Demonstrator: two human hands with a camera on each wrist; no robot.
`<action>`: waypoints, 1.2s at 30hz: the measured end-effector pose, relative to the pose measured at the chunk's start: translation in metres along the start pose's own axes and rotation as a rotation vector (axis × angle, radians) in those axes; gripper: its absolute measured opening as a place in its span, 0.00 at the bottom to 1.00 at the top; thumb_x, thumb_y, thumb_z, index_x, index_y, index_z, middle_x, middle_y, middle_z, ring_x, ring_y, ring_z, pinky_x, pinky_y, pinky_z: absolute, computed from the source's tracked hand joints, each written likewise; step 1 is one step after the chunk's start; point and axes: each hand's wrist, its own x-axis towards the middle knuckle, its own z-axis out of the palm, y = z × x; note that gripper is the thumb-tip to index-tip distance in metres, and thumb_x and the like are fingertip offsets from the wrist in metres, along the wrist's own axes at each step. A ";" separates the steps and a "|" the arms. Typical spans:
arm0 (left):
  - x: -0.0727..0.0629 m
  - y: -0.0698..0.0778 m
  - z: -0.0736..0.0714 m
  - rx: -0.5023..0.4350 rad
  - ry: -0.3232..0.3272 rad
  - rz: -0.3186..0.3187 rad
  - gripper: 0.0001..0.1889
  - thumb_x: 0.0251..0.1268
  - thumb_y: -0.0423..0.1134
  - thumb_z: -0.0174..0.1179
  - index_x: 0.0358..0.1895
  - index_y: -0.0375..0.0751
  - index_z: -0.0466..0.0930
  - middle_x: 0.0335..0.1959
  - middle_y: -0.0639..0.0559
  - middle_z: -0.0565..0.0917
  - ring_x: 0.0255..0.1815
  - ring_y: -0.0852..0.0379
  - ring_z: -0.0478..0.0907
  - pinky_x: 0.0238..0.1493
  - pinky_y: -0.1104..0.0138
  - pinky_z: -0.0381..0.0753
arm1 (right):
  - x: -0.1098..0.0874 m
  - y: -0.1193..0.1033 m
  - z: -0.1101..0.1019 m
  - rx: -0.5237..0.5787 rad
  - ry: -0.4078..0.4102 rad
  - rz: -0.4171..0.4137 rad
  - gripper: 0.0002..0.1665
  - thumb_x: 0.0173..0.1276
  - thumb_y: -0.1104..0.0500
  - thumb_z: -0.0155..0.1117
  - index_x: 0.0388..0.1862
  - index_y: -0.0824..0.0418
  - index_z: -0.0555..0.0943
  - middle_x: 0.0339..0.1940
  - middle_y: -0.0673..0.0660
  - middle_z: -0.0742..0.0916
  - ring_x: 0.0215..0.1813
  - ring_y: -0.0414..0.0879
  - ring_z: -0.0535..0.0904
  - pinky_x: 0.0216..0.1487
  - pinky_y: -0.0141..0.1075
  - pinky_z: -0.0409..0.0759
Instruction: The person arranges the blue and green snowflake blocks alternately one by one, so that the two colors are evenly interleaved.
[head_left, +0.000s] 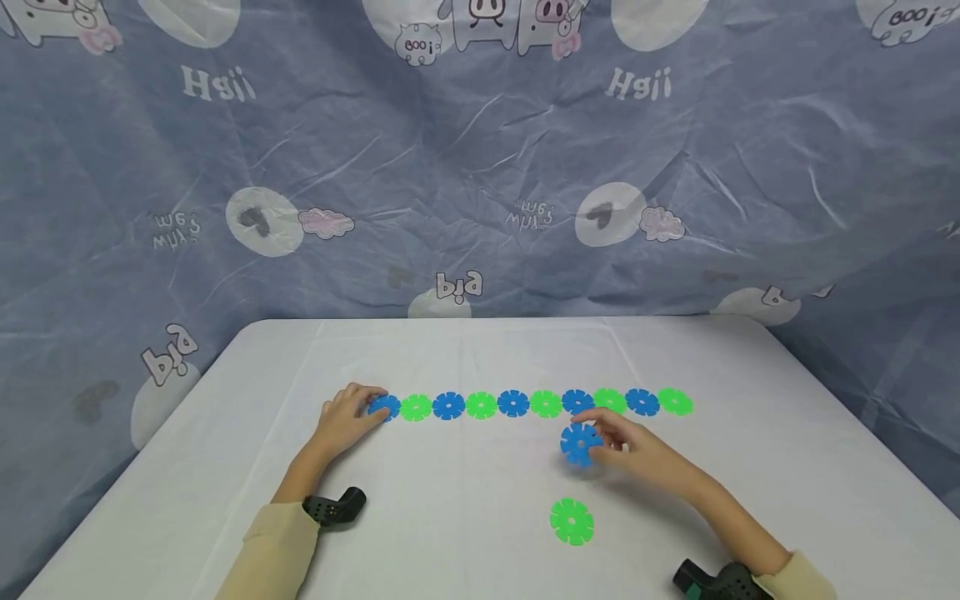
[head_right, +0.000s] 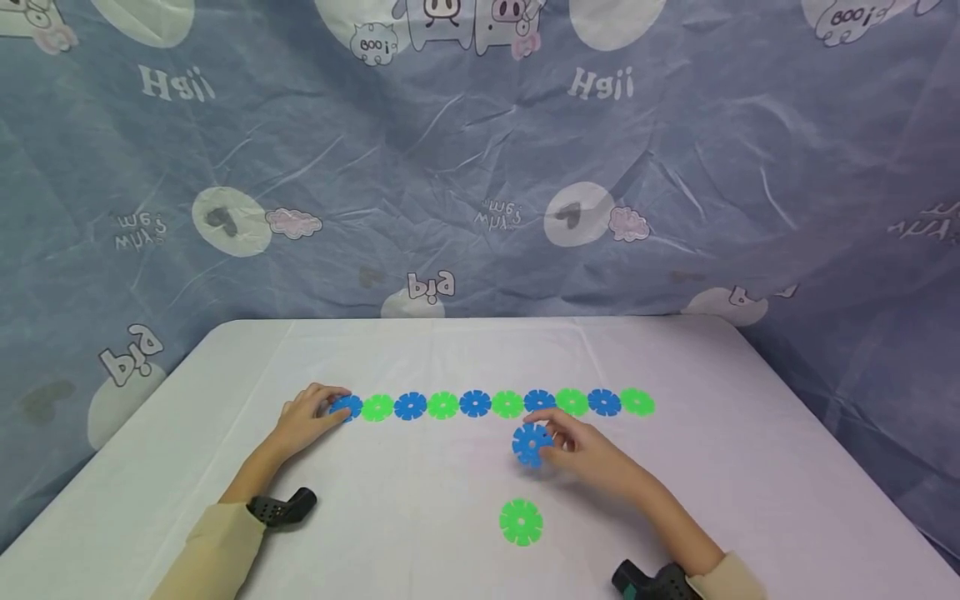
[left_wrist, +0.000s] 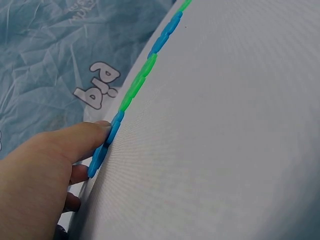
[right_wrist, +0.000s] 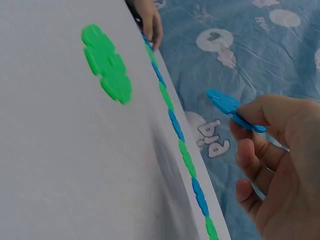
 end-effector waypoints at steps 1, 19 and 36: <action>0.000 0.000 0.000 0.000 0.000 0.000 0.21 0.59 0.53 0.56 0.53 0.48 0.75 0.47 0.48 0.75 0.47 0.50 0.68 0.41 0.60 0.57 | -0.001 0.003 -0.006 -0.010 0.023 0.015 0.23 0.66 0.57 0.56 0.59 0.59 0.69 0.33 0.54 0.70 0.29 0.39 0.64 0.29 0.32 0.65; 0.000 0.001 0.001 0.004 0.005 0.003 0.21 0.59 0.53 0.56 0.53 0.48 0.75 0.47 0.48 0.75 0.48 0.50 0.69 0.40 0.60 0.57 | -0.041 0.096 -0.089 0.023 0.571 0.269 0.23 0.68 0.53 0.52 0.60 0.50 0.62 0.31 0.36 0.77 0.30 0.31 0.76 0.32 0.25 0.72; -0.001 0.001 0.000 0.004 0.005 0.003 0.21 0.59 0.52 0.56 0.53 0.48 0.75 0.46 0.48 0.74 0.46 0.50 0.68 0.41 0.59 0.58 | -0.062 0.130 -0.097 -0.231 0.736 0.458 0.32 0.68 0.53 0.49 0.68 0.63 0.55 0.44 0.62 0.74 0.30 0.20 0.65 0.27 0.24 0.69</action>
